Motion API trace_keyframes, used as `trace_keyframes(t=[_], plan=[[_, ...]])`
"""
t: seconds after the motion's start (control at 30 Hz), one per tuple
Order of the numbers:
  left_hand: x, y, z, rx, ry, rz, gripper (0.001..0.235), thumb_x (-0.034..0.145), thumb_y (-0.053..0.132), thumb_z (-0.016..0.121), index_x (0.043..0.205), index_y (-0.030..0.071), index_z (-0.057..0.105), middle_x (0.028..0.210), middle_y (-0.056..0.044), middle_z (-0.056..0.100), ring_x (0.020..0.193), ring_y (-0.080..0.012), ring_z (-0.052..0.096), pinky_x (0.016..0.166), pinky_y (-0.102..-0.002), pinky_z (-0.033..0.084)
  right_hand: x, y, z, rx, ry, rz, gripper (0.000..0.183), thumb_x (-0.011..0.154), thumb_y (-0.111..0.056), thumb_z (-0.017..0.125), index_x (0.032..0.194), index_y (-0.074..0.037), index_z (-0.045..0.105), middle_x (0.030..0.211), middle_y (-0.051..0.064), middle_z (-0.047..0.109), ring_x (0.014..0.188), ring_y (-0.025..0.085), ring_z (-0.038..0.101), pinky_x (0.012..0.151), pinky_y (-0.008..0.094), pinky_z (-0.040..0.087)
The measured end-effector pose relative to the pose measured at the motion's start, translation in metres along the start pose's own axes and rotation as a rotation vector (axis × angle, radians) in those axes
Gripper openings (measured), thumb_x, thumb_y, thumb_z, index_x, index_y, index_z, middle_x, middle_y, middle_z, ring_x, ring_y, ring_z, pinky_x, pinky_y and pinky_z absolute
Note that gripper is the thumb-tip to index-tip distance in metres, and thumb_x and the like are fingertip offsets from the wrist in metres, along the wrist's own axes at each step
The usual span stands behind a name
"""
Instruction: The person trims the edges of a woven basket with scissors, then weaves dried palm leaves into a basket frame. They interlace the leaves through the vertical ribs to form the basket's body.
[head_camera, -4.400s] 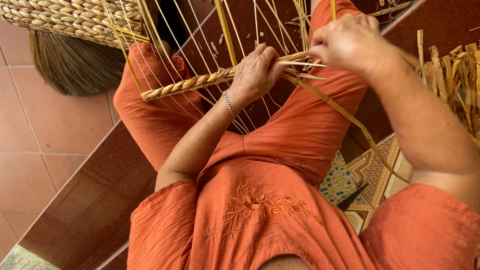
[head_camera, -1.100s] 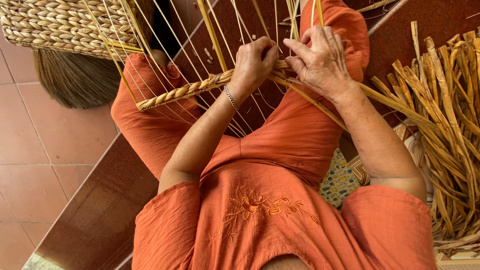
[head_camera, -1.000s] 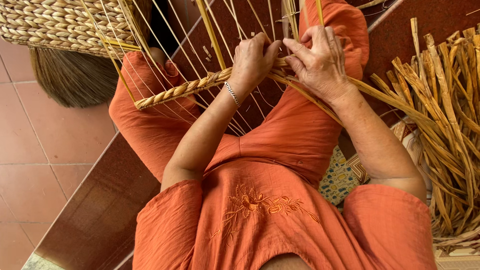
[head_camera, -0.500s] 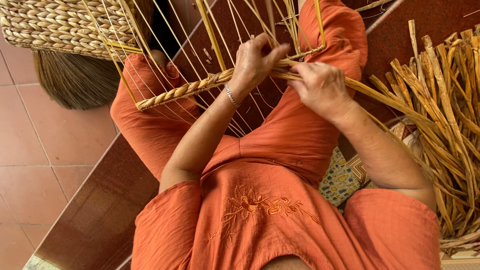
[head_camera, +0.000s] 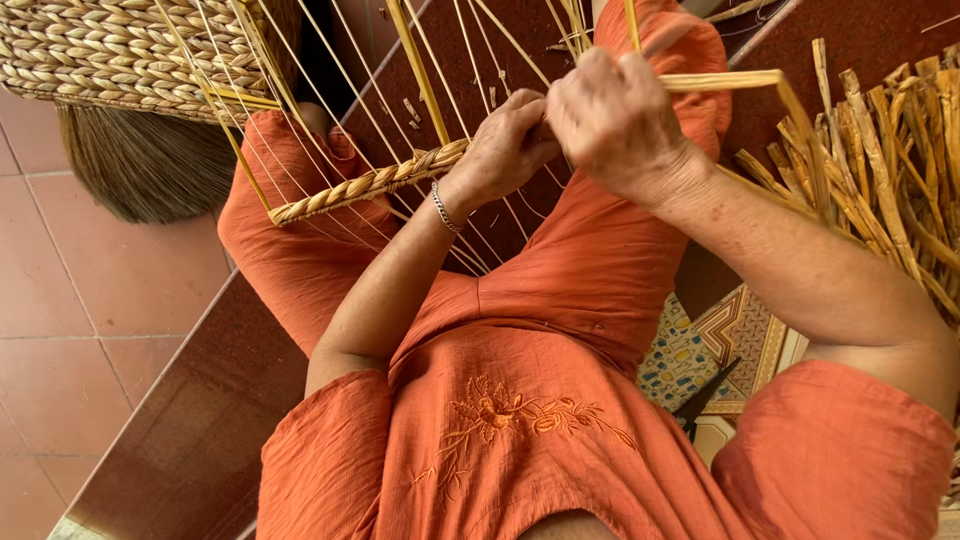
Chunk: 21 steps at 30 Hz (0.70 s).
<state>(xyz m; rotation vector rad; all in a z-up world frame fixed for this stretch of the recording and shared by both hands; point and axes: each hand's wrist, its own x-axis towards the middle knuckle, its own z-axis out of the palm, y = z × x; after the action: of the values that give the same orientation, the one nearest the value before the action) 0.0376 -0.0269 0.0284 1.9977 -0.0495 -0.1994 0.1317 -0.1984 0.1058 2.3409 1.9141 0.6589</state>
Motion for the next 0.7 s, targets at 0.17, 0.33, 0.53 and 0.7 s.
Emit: trace_keyframes(t=[0.17, 0.33, 0.53, 0.7], plan=[[0.008, 0.01, 0.014, 0.238, 0.018, -0.196, 0.036, 0.082, 0.038, 0.085, 0.091, 0.008, 0.067, 0.092, -0.003, 0.06, 0.076, -0.0161, 0.059, 0.073, -0.035, 0.055, 0.021, 0.034, 0.024, 0.412, -0.879, 0.269, 0.023, 0.101, -0.034, 0.069, 0.096, -0.014, 0.078, 0.084, 0.011, 0.072, 0.076, 0.024, 0.067, 0.07, 0.045, 0.055], [0.012, 0.012, 0.03, 0.418, 0.293, -0.05, 0.023, 0.094, 0.029, 0.071, 0.096, 0.007, 0.065, 0.09, -0.004, 0.06, 0.079, -0.0181, 0.057, 0.071, -0.037, 0.052, 0.012, 0.072, 0.049, 0.999, -1.143, 0.673, 0.029, 0.09, -0.038, 0.078, 0.1, -0.011, 0.081, 0.083, 0.01, 0.078, 0.065, 0.017, 0.066, 0.064, 0.038, 0.056], [0.006, -0.006, 0.02, 0.255, 0.306, 0.011, 0.012, 0.101, 0.016, 0.065, 0.11, 0.008, 0.061, 0.106, -0.005, 0.06, 0.088, -0.0169, 0.061, 0.074, -0.031, 0.057, -0.03, 0.051, 0.058, 1.041, -0.708, 0.66, 0.041, 0.09, -0.049, 0.082, 0.083, -0.009, 0.075, 0.068, 0.005, 0.071, 0.055, 0.011, 0.063, 0.056, 0.032, 0.055], [-0.008, -0.017, 0.019, 0.444, 0.254, 0.276, 0.011, 0.096, 0.008, 0.07, 0.103, 0.006, 0.061, 0.103, -0.007, 0.062, 0.089, -0.0196, 0.063, 0.071, -0.032, 0.06, -0.051, 0.009, 0.087, 0.483, -0.228, 0.383, 0.049, 0.104, -0.052, 0.079, 0.075, -0.014, 0.067, 0.056, -0.002, 0.058, 0.045, 0.008, 0.052, 0.042, 0.028, 0.046]])
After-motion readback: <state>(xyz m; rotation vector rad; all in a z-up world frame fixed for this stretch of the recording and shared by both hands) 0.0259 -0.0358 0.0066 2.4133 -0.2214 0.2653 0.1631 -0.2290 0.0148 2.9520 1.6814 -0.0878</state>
